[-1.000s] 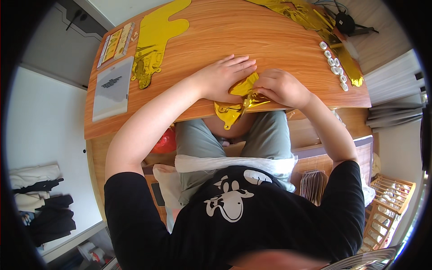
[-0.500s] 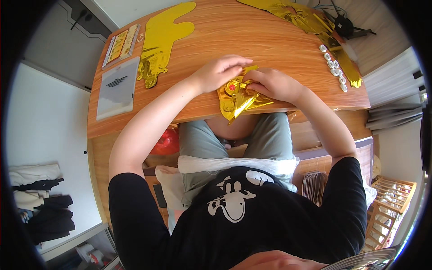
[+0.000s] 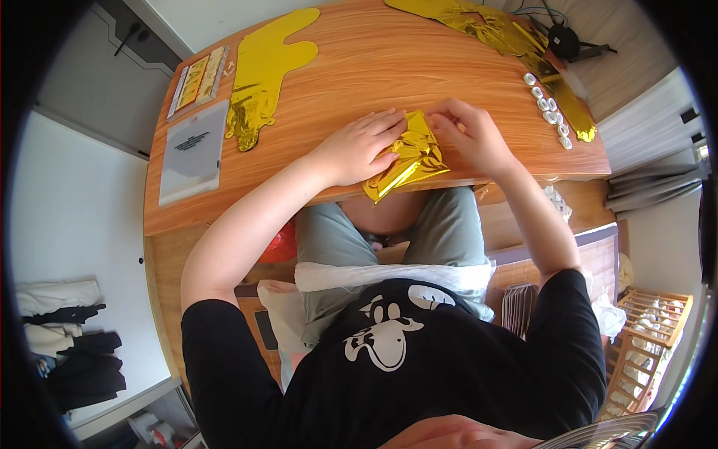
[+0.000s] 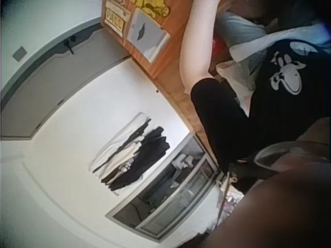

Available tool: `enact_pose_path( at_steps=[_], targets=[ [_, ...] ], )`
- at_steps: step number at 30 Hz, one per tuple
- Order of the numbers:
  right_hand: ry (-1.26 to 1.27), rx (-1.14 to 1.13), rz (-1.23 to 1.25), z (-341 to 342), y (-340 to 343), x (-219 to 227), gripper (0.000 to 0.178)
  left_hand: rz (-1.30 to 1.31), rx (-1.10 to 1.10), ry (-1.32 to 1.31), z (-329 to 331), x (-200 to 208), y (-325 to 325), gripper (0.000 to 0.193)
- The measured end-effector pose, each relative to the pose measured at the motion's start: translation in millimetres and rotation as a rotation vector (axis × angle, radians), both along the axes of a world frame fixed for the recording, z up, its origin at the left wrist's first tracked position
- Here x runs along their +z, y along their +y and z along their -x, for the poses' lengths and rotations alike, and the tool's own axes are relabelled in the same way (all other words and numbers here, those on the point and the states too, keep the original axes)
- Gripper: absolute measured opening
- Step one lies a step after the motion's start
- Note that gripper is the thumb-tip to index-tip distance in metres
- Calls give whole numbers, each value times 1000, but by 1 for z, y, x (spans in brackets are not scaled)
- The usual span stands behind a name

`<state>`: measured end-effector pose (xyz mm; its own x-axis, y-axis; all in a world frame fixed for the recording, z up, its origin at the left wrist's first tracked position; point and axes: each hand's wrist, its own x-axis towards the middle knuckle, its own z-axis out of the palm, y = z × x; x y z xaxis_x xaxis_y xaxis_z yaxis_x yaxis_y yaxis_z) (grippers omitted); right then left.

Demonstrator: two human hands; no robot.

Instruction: Folding and organizing gold foil balloons at a desk.

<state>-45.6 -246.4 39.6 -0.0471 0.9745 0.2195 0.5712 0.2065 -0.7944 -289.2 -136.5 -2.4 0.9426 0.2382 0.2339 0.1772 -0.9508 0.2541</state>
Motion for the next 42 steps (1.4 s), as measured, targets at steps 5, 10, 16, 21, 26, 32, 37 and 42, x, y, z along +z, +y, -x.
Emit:
enact_pose_path(
  at_steps=[5,10,16,21,26,32,37,42],
  targets=[
    [-373,65,-414,7,-36,-20,20,-25,58,-94,0,-3,-9,55],
    [-472,65,-485,20,-41,-26,24,-1,141,-73,4,-1,-19,55],
    [-463,107,-459,21,-33,-23,21,31,179,-39,5,4,-23,55],
    [-462,95,-454,24,-33,-27,17,27,180,-71,5,2,-23,54],
    [-467,78,-443,29,-32,-26,15,20,122,-75,6,3,-22,52],
    [-469,38,-377,39,-30,-25,15,5,116,-28,6,6,-23,51],
    [-425,-84,-305,53,-31,-24,24,21,123,-6,7,9,-21,51],
    [-459,-6,-337,36,-13,-25,19,-34,180,-9,5,7,-22,52]
  ],
)
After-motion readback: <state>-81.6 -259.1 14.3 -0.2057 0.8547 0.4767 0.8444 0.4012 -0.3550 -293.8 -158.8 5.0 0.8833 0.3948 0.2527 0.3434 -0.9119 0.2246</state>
